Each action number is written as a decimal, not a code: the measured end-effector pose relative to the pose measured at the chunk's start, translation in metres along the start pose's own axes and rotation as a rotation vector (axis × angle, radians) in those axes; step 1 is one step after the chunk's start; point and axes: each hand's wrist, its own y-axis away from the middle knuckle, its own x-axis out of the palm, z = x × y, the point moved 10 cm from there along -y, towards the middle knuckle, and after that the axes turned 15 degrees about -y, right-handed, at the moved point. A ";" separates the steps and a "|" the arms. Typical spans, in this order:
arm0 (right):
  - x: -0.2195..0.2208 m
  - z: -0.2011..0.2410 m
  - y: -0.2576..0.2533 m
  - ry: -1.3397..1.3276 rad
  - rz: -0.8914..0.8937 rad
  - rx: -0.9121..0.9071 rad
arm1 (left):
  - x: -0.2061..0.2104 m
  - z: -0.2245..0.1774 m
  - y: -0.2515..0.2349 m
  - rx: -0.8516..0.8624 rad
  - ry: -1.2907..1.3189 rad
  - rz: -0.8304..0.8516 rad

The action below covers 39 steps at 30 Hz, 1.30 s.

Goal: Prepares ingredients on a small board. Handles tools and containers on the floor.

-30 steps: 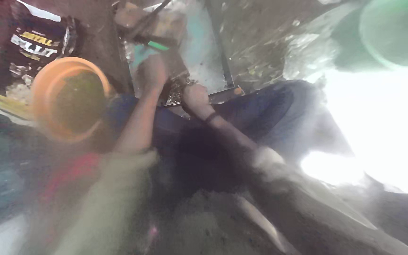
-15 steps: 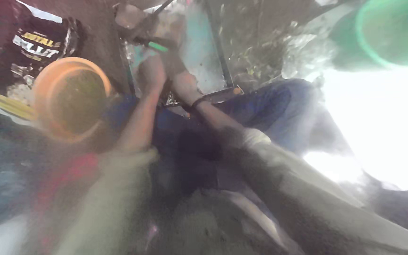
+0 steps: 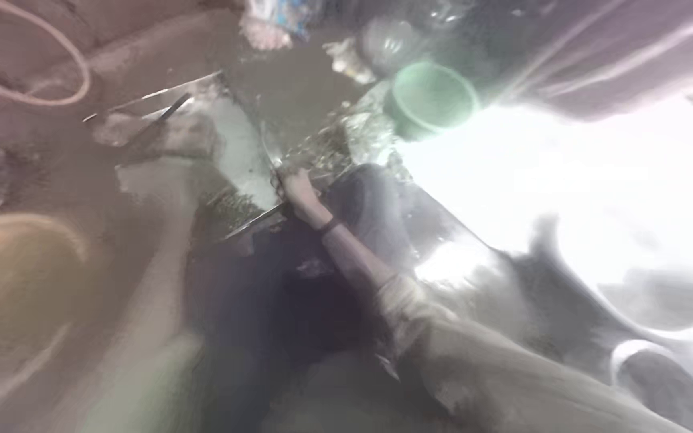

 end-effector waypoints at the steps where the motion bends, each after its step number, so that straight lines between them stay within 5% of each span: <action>1: -0.011 0.014 -0.005 -0.175 -0.045 0.035 | -0.013 -0.011 0.001 -0.207 0.034 0.249; 3: -0.034 0.061 -0.026 -0.384 -0.134 -0.017 | -0.030 -0.020 0.004 -0.227 0.024 0.179; 5: -0.064 0.111 -0.038 -0.405 -0.193 -0.185 | -0.023 -0.013 0.004 -0.010 -0.074 -0.401; 6: -0.077 0.133 -0.039 -0.388 -0.207 -0.264 | -0.014 -0.009 -0.003 -0.104 -0.051 -0.029; 7: -0.089 0.153 -0.036 -0.391 -0.223 -0.300 | -0.004 -0.003 -0.008 -0.180 0.014 0.123; 17: -0.149 0.250 0.002 -0.743 -0.220 -0.359 | 0.009 -0.003 -0.016 -0.204 0.052 0.133; 22: -0.175 0.276 0.019 -0.695 -0.294 -0.421 | 0.034 0.005 -0.032 -0.201 0.044 0.096; 25: -0.184 0.289 0.027 -0.647 -0.293 -0.476 | 0.040 0.002 -0.039 -0.145 -0.047 0.253; 29: -0.178 0.298 0.051 -0.434 -0.251 -0.547 | 0.037 0.006 -0.037 -0.182 -0.003 0.162; 39: -0.181 0.317 0.047 -0.476 -0.263 -0.575 | 0.012 -0.009 -0.023 -0.205 0.001 0.242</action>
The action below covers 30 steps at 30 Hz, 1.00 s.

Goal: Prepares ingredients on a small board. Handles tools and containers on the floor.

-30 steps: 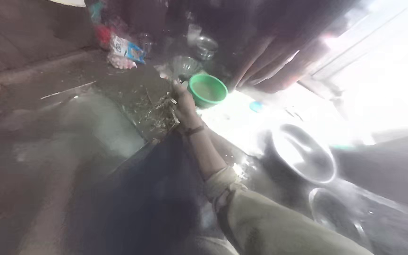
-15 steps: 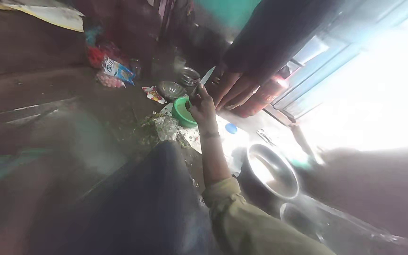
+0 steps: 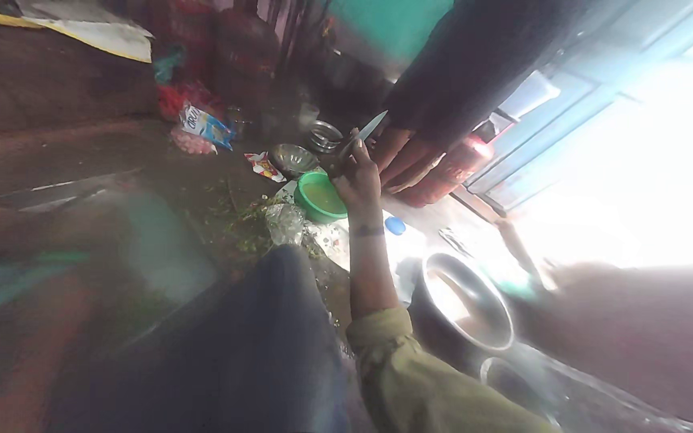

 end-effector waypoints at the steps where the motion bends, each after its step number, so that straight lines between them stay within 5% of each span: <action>1: -0.001 -0.001 -0.010 -0.098 -0.023 0.005 | 0.003 0.002 -0.002 -0.022 0.004 -0.004; 4: 0.003 0.001 -0.024 -0.211 -0.013 -0.001 | 0.023 0.011 -0.023 -0.030 -0.053 -0.036; 10: 0.017 0.010 -0.024 -0.297 0.059 0.010 | -0.002 -0.001 0.002 0.031 0.001 -0.043; 16: 0.034 0.011 0.020 -0.124 0.169 0.034 | 0.000 0.011 0.010 -0.071 -0.006 0.009; 18: 0.041 0.010 0.024 -0.133 0.194 0.041 | 0.018 0.018 -0.010 -0.022 0.011 -0.319; 21: 0.049 0.004 0.023 -0.139 0.194 0.051 | 0.037 0.018 -0.028 -0.031 0.087 -0.216; 25: 0.058 -0.011 -0.008 -0.332 0.119 0.112 | -0.013 0.002 0.019 0.046 0.067 -0.174; 27: 0.058 -0.020 -0.019 -0.400 0.094 0.134 | -0.024 -0.004 0.032 -0.020 -0.024 0.058; 30: 0.056 -0.028 -0.021 -0.362 0.099 0.131 | 0.002 0.009 0.002 -0.026 0.067 -0.129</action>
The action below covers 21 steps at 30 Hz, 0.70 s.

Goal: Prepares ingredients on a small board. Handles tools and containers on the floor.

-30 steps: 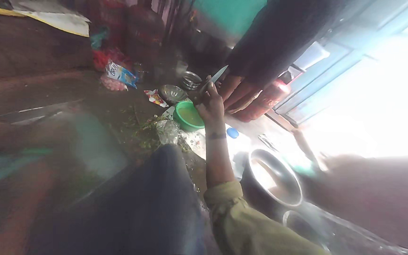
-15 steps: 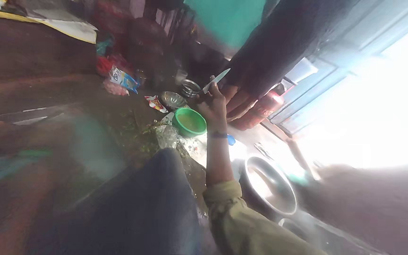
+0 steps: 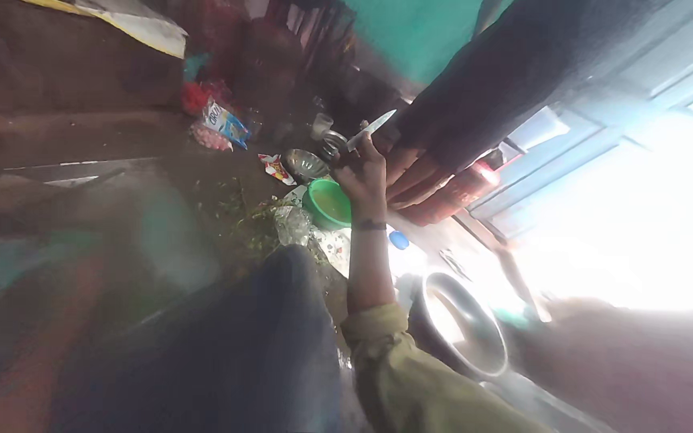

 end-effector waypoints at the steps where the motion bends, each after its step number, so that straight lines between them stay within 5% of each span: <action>1: -0.002 -0.002 0.000 0.011 -0.014 0.000 | 0.008 0.003 -0.006 -0.010 0.034 -0.023; 12: -0.040 -0.107 0.032 0.328 -0.124 0.109 | 0.012 0.008 -0.004 -0.040 0.080 0.066; 21: -0.064 -0.356 0.153 1.441 0.540 0.468 | -0.005 0.006 0.003 -0.068 -0.006 0.052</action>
